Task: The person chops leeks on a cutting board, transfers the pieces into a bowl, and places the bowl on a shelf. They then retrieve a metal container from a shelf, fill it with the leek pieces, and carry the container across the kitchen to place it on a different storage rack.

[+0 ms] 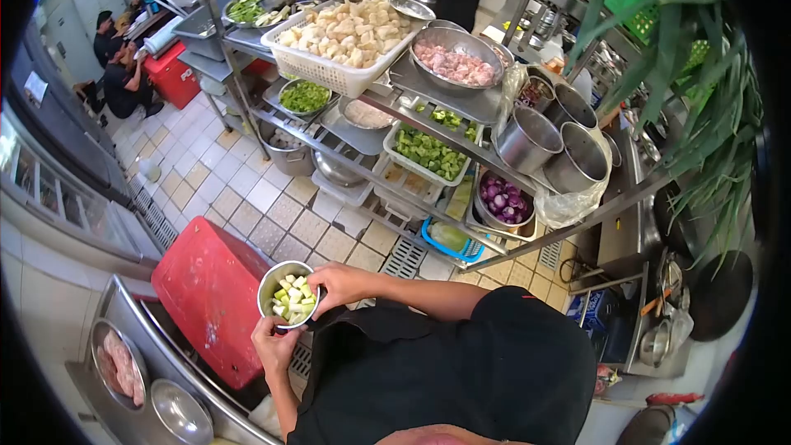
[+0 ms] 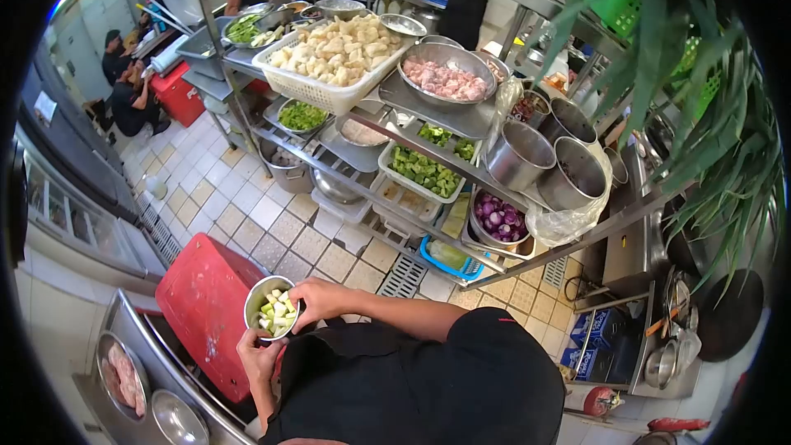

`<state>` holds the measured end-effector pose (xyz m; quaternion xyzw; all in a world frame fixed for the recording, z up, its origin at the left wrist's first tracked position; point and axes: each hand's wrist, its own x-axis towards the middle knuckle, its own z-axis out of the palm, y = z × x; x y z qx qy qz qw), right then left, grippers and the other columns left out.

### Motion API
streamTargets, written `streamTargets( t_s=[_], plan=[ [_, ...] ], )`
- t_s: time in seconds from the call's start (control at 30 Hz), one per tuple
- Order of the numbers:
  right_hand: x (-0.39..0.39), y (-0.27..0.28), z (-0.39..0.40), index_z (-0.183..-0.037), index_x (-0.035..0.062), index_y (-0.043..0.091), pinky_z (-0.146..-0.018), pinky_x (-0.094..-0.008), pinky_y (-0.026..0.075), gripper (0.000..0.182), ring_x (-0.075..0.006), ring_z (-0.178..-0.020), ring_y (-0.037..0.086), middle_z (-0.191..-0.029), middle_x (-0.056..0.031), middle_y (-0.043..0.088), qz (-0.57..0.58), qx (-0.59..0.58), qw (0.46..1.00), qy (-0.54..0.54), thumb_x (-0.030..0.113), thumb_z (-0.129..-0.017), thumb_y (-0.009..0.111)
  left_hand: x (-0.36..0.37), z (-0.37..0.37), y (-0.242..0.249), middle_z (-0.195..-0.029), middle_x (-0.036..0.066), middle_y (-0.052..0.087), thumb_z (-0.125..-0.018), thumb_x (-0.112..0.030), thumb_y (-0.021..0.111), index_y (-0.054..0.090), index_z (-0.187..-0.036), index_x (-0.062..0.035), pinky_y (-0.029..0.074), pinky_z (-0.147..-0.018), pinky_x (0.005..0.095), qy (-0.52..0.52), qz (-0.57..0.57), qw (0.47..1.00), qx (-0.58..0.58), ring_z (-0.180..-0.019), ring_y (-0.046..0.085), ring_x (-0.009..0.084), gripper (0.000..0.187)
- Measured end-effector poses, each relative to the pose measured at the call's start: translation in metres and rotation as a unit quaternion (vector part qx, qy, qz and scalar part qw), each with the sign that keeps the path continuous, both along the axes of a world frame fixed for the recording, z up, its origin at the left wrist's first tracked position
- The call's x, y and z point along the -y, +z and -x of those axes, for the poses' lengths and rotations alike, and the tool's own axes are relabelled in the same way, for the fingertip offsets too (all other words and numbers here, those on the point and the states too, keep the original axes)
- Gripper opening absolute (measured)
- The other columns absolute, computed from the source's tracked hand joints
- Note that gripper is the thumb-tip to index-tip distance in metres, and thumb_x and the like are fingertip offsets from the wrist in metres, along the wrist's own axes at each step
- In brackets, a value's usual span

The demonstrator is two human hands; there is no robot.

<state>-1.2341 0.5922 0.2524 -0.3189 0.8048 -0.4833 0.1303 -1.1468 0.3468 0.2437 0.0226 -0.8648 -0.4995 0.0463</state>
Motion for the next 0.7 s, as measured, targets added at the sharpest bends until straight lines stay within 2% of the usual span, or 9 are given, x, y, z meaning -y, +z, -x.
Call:
streamTargets(
  t_s=[0.07,0.17,0.23,0.3,0.43,0.5,0.53,0.67,0.7],
  plan=[
    [-0.001,0.003,0.028,-0.080,0.0040,0.062,-0.071,-0.0414,0.049,0.050,-0.0334,-0.080,0.064,-0.080,-0.0146,0.064,-0.008,-0.028,0.999,-0.028,0.040,-0.063,0.093,0.003,0.038,-0.013,-0.075,0.006,0.062,-0.060,-0.008,0.090,0.065,-0.079,-0.0011,0.047,-0.062,0.0310,-0.026,-0.044,0.999,0.001,-0.068,0.058,0.0152,0.032],
    [-0.005,0.004,0.074,-0.078,0.0050,0.062,-0.065,-0.0400,0.047,0.051,-0.0318,-0.075,0.063,-0.077,-0.0132,0.063,-0.016,-0.041,0.995,-0.091,0.041,-0.062,0.094,0.004,0.103,-0.033,-0.085,0.004,0.062,-0.070,-0.003,0.085,0.068,-0.097,-0.0005,0.048,-0.064,0.0288,-0.075,-0.124,0.989,-0.039,-0.072,0.058,0.0130,0.032],
    [-0.010,0.016,0.102,-0.078,0.0054,0.063,-0.061,-0.0383,0.045,0.051,-0.0271,-0.070,0.061,-0.075,-0.0116,0.062,-0.029,-0.057,0.988,-0.139,0.042,-0.061,0.095,-0.008,0.138,-0.011,-0.094,0.003,0.061,-0.080,0.003,0.075,0.064,-0.120,0.0002,0.048,-0.070,0.0260,-0.055,-0.287,0.956,0.001,-0.078,0.058,0.0114,0.042],
    [-0.020,0.021,0.130,-0.077,0.0055,0.063,-0.056,-0.0336,0.042,0.050,-0.0174,-0.063,0.056,-0.071,-0.0071,0.059,-0.032,-0.061,0.981,-0.184,0.037,-0.059,0.097,0.000,0.176,-0.020,-0.098,0.003,0.060,-0.087,0.006,0.069,0.055,-0.135,0.0015,0.048,-0.075,0.0252,-0.106,-0.371,0.922,-0.024,-0.086,0.058,0.0104,0.051],
    [-0.032,0.042,0.162,-0.075,0.0066,0.061,-0.052,-0.0243,0.035,0.043,-0.0047,-0.059,0.047,-0.070,0.0024,0.054,-0.016,0.007,0.957,-0.289,0.024,-0.061,0.098,0.014,0.234,-0.044,-0.094,0.001,0.060,-0.091,0.004,0.066,0.059,-0.130,0.0008,0.047,-0.078,0.0236,-0.057,-0.352,0.934,0.036,-0.086,0.057,0.0091,0.039],
    [-0.040,0.052,0.177,-0.074,0.0041,0.061,-0.053,-0.0265,0.039,0.044,-0.0069,-0.060,0.050,-0.065,-0.0006,0.056,-0.020,0.050,0.941,-0.335,0.026,-0.063,0.097,0.025,0.263,-0.070,-0.093,0.000,0.060,-0.093,0.002,0.065,0.061,-0.127,0.0010,0.048,-0.079,0.0235,-0.051,-0.361,0.928,0.077,-0.084,0.057,0.0088,0.033],
    [-0.043,0.057,0.184,-0.073,0.0058,0.060,-0.053,-0.0236,0.037,0.041,-0.0029,-0.060,0.047,-0.065,0.0040,0.055,0.003,0.073,0.932,-0.356,0.020,-0.064,0.097,0.026,0.272,-0.080,-0.091,-0.001,0.061,-0.096,-0.002,0.064,0.064,-0.120,0.0005,0.049,-0.078,0.0236,-0.033,-0.377,0.922,0.081,-0.082,0.058,0.0083,0.025],
    [-0.061,0.057,0.221,-0.072,0.0088,0.059,-0.052,-0.0206,0.033,0.040,0.0004,-0.059,0.043,-0.065,0.0093,0.052,0.057,0.125,0.908,-0.397,0.017,-0.064,0.097,0.042,0.304,-0.130,-0.090,0.000,0.062,-0.097,-0.006,0.065,0.064,-0.115,-0.0005,0.050,-0.072,0.0238,0.029,-0.401,0.896,0.187,-0.078,0.059,0.0086,0.020],
    [-0.063,0.059,0.231,-0.075,0.0084,0.059,-0.052,-0.0195,0.034,0.038,0.0014,-0.060,0.045,-0.067,0.0084,0.055,0.049,0.128,0.913,-0.384,0.013,-0.066,0.095,0.046,0.310,-0.139,-0.089,0.000,0.062,-0.096,-0.006,0.065,0.064,-0.116,-0.0004,0.050,-0.071,0.0237,0.040,-0.379,0.901,0.209,-0.077,0.059,0.0087,0.020]
  ],
)
